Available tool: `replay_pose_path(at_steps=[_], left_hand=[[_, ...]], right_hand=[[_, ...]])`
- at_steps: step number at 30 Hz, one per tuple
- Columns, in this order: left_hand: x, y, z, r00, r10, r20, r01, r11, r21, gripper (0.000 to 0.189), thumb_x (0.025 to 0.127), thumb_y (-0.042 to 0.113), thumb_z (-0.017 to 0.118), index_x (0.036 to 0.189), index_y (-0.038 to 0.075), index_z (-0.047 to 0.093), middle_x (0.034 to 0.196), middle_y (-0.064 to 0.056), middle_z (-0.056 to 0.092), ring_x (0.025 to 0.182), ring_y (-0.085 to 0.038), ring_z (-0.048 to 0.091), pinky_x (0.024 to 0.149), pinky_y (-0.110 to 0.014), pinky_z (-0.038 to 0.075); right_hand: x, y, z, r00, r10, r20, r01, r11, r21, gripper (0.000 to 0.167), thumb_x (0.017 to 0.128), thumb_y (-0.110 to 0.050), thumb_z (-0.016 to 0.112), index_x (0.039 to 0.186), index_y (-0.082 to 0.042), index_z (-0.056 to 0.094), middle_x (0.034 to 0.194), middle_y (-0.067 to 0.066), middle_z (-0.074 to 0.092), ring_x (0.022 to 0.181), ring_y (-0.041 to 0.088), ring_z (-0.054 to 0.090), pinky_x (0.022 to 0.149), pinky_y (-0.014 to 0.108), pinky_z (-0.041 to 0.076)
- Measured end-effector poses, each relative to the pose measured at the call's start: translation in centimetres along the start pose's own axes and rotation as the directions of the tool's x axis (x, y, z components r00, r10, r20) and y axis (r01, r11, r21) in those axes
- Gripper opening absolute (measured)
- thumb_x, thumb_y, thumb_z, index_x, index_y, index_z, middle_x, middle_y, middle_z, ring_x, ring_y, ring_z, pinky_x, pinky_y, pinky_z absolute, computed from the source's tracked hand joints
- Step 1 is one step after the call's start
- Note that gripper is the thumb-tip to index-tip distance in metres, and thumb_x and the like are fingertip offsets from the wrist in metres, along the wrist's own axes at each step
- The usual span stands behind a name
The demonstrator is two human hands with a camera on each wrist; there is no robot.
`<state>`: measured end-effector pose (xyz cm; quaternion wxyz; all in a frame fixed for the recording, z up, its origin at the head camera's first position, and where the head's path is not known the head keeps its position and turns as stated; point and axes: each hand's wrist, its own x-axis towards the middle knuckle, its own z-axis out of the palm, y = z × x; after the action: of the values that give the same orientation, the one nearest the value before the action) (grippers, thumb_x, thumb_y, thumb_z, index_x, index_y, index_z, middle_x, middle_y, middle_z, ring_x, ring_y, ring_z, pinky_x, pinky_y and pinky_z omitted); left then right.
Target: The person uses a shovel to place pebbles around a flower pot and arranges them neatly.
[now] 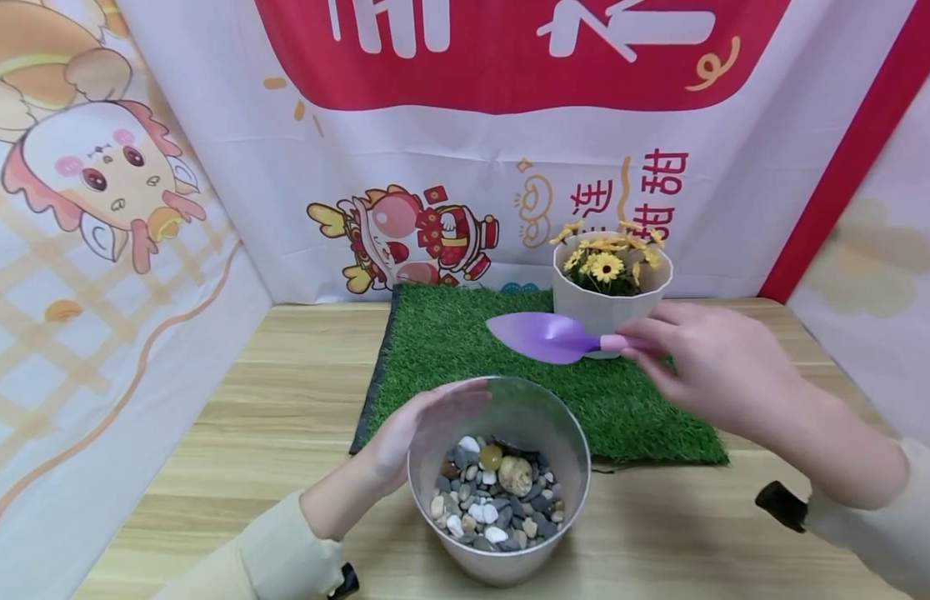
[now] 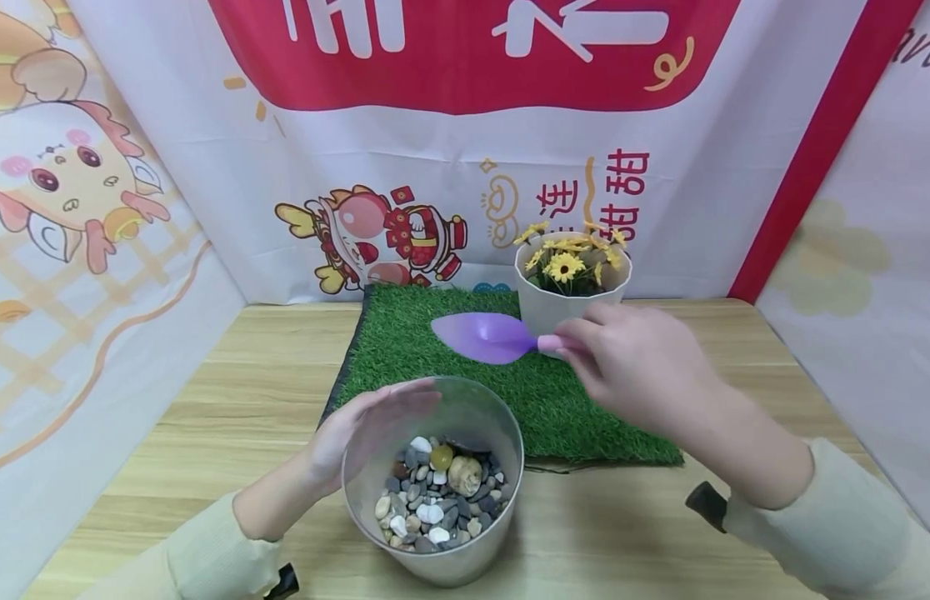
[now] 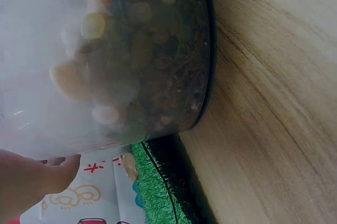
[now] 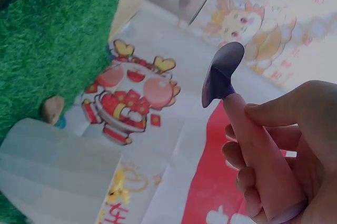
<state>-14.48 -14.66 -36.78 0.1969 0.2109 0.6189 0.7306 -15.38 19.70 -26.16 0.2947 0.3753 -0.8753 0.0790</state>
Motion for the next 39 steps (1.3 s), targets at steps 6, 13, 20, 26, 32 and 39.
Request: replay_pose_path(at_steps=[6, 13, 20, 26, 32, 39], left_hand=[[-0.1, 0.1, 0.1, 1.0, -0.024, 0.0, 0.024, 1.0, -0.017, 0.058, 0.112, 0.031, 0.023, 0.156, -0.007, 0.031, 0.157, -0.024, 0.04, 0.147, -0.038, 0.034, 0.123, -0.05, 0.019], [0.1, 0.1, 0.2, 0.998, -0.057, -0.006, 0.057, 0.998, -0.007, 0.058, 0.112, 0.031, 0.021, 0.156, -0.004, 0.033, 0.157, -0.019, 0.042, 0.146, -0.036, 0.037, 0.123, -0.05, 0.02], [0.3, 0.1, 0.1, 0.999, -0.032, -0.005, 0.032, 0.999, 0.0, 0.058, 0.111, 0.029, 0.021, 0.155, -0.006, 0.033, 0.156, -0.026, 0.041, 0.145, -0.037, 0.039, 0.123, -0.051, 0.022], [0.1, 0.0, 0.1, 1.0, -0.03, 0.006, 0.03, 1.0, -0.005, 0.057, 0.112, 0.029, 0.021, 0.155, -0.007, 0.033, 0.156, -0.025, 0.041, 0.145, -0.039, 0.038, 0.123, -0.052, 0.021], [0.1, 0.0, 0.1, 1.0, -0.021, 0.011, 0.021, 1.0, -0.007, 0.058, 0.112, 0.03, 0.02, 0.155, -0.007, 0.033, 0.155, -0.026, 0.042, 0.145, -0.04, 0.038, 0.123, -0.053, 0.02], [0.2, 0.1, 0.0, 1.0, -0.022, 0.011, 0.022, 1.0, 0.003, 0.058, 0.112, 0.03, 0.02, 0.155, -0.006, 0.034, 0.155, -0.025, 0.043, 0.145, -0.041, 0.038, 0.122, -0.053, 0.022]], right_hand=[[0.2, -1.9, -0.1, 0.992, -0.097, -0.085, 0.098, 0.995, 0.011, 0.068, 0.108, -0.056, 0.029, 0.095, -0.013, 0.08, 0.074, -0.006, 0.061, 0.054, 0.008, 0.048, 0.044, 0.028, 0.04], [-0.2, -3.9, 0.3, 0.971, -0.215, -0.104, 0.213, 0.977, -0.027, 0.068, 0.112, -0.048, 0.027, 0.091, -0.012, 0.081, 0.071, -0.005, 0.057, 0.058, 0.013, 0.052, 0.047, 0.026, 0.035], [-0.4, -5.0, 0.8, 0.962, -0.272, 0.008, 0.271, 0.957, -0.108, 0.01, 0.092, -0.018, 0.076, 0.101, -0.02, 0.081, 0.074, -0.002, 0.056, 0.066, 0.018, 0.055, 0.054, 0.033, 0.039], [-0.1, -6.2, 0.6, 0.936, -0.348, -0.046, 0.334, 0.924, -0.189, 0.012, 0.087, -0.002, 0.07, 0.093, -0.008, 0.078, 0.079, 0.005, 0.057, 0.07, 0.024, 0.051, 0.064, 0.042, 0.043], [0.5, -7.5, 0.4, 0.911, -0.406, -0.077, 0.363, 0.874, -0.324, 0.052, 0.109, -0.004, 0.026, 0.083, 0.002, 0.072, 0.078, 0.01, 0.053, 0.071, 0.026, 0.045, 0.063, 0.037, 0.04], [0.4, -8.3, 1.0, 0.905, -0.424, 0.029, 0.396, 0.817, -0.418, 0.058, 0.105, 0.008, 0.017, 0.088, 0.005, 0.072, 0.082, 0.013, 0.056, 0.075, 0.027, 0.046, 0.066, 0.035, 0.042]])
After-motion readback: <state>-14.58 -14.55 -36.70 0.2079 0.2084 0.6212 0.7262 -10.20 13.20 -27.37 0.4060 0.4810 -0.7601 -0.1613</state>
